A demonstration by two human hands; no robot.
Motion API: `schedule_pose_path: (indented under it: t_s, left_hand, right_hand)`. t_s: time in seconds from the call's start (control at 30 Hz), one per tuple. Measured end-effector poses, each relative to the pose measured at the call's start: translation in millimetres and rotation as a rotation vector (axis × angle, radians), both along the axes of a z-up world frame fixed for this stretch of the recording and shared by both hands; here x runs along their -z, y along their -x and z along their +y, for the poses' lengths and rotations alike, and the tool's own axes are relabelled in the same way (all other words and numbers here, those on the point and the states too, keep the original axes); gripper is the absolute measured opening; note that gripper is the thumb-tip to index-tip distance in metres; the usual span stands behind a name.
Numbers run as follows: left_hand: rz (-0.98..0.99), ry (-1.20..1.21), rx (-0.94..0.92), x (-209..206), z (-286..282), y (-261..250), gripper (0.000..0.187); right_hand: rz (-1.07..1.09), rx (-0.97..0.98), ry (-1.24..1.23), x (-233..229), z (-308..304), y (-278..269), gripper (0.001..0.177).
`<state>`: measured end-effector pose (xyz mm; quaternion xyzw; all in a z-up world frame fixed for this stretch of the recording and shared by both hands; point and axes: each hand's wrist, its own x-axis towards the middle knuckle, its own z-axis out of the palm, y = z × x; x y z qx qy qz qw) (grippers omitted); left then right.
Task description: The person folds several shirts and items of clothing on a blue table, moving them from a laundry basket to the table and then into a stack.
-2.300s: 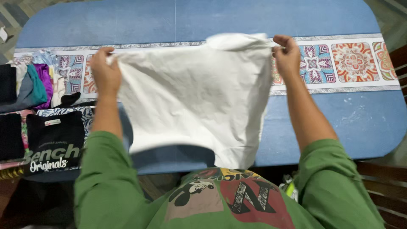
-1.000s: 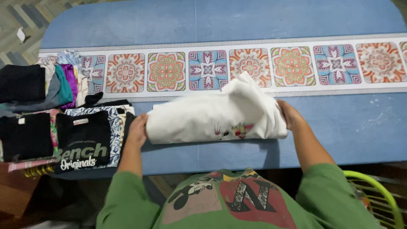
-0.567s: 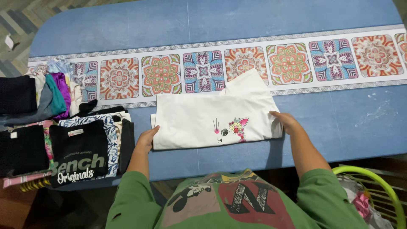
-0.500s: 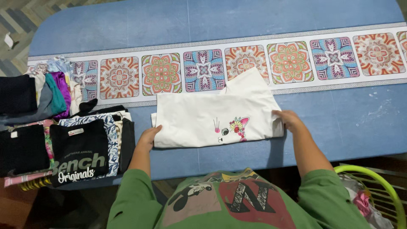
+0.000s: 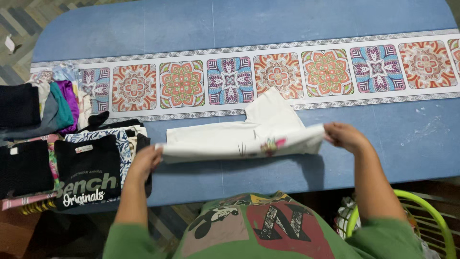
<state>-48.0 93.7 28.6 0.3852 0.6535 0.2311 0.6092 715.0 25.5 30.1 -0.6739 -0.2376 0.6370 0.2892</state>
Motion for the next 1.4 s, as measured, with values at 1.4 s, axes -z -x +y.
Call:
schedule_pose_path:
  t_s: [1.4]
  left_hand:
    - [0.149, -0.137, -0.282, 55, -73, -45, 0.025]
  right_hand:
    - [-0.707, -0.091, -0.207, 49, -60, 71, 0.040]
